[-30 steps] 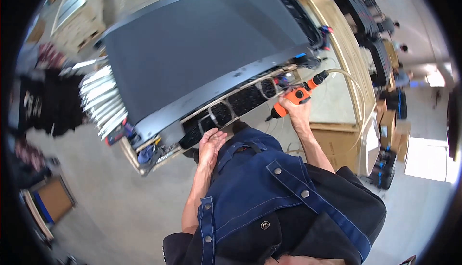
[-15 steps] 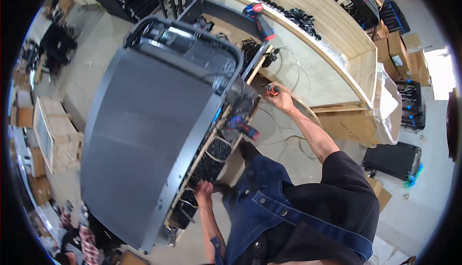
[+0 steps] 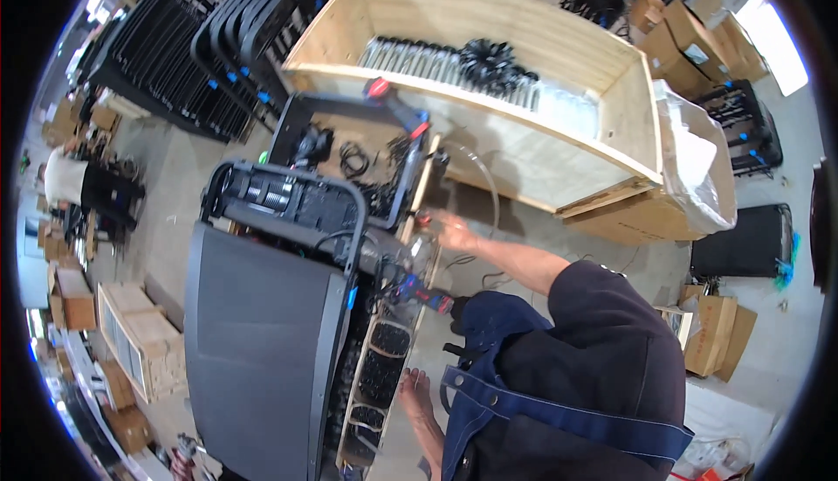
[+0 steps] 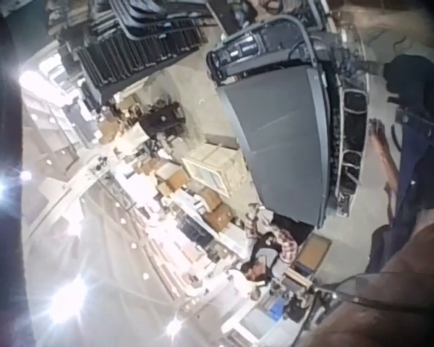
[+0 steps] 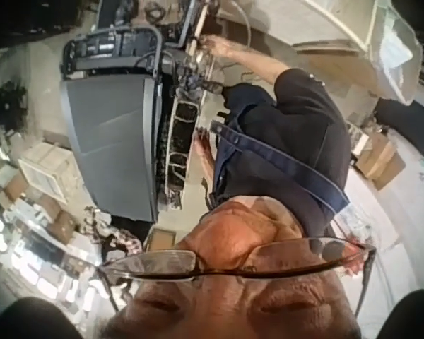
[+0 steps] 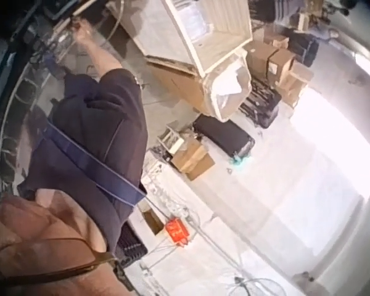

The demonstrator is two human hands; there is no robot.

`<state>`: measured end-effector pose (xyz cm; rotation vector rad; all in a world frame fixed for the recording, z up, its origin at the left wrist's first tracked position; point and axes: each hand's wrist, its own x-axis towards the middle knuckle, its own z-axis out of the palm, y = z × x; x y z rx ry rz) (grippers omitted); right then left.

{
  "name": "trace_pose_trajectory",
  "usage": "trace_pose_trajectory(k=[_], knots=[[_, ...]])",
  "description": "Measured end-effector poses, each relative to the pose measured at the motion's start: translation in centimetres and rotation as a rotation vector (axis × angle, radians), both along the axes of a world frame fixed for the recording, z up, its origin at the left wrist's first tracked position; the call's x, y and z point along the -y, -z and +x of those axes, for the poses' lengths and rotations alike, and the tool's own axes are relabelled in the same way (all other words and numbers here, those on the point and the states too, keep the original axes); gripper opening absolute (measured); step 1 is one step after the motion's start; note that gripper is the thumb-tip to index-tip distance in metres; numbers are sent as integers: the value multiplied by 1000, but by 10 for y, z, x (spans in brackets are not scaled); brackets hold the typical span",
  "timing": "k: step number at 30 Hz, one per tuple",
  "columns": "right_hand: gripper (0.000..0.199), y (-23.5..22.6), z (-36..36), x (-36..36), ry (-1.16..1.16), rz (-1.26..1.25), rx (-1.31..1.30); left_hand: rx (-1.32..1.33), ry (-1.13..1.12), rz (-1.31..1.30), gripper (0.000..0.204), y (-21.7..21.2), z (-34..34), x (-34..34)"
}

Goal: Assembling components of a treadmill, including attaching panels and wiring using power tools.

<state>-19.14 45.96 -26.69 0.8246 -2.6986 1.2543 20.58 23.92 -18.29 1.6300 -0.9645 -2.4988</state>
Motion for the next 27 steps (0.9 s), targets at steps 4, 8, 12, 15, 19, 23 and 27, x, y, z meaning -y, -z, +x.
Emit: trace_pose_trajectory(k=[4,8,12,15,19,23,27], knots=[[42,-138,35,-20,-412,219,1073,-73,95,-28,40,-2,-38,-35],[45,-222,-44,-116,-327,-227,960,-89,291,-66,35,-52,-122,-83],[40,-217,-218,-218,322,-592,792,-119,444,-229,35,-112,-214,-133],[40,-110,-329,-312,597,-491,739,-95,473,-139,40,-128,-296,-172],[23,80,-375,-427,745,29,999,86,623,-145,39,-151,-397,-221],[33,221,-344,-425,688,264,1222,190,753,-244,37,-139,-424,-237],[46,307,-301,-406,1048,411,1013,287,507,-71,48,-174,-488,-264]])
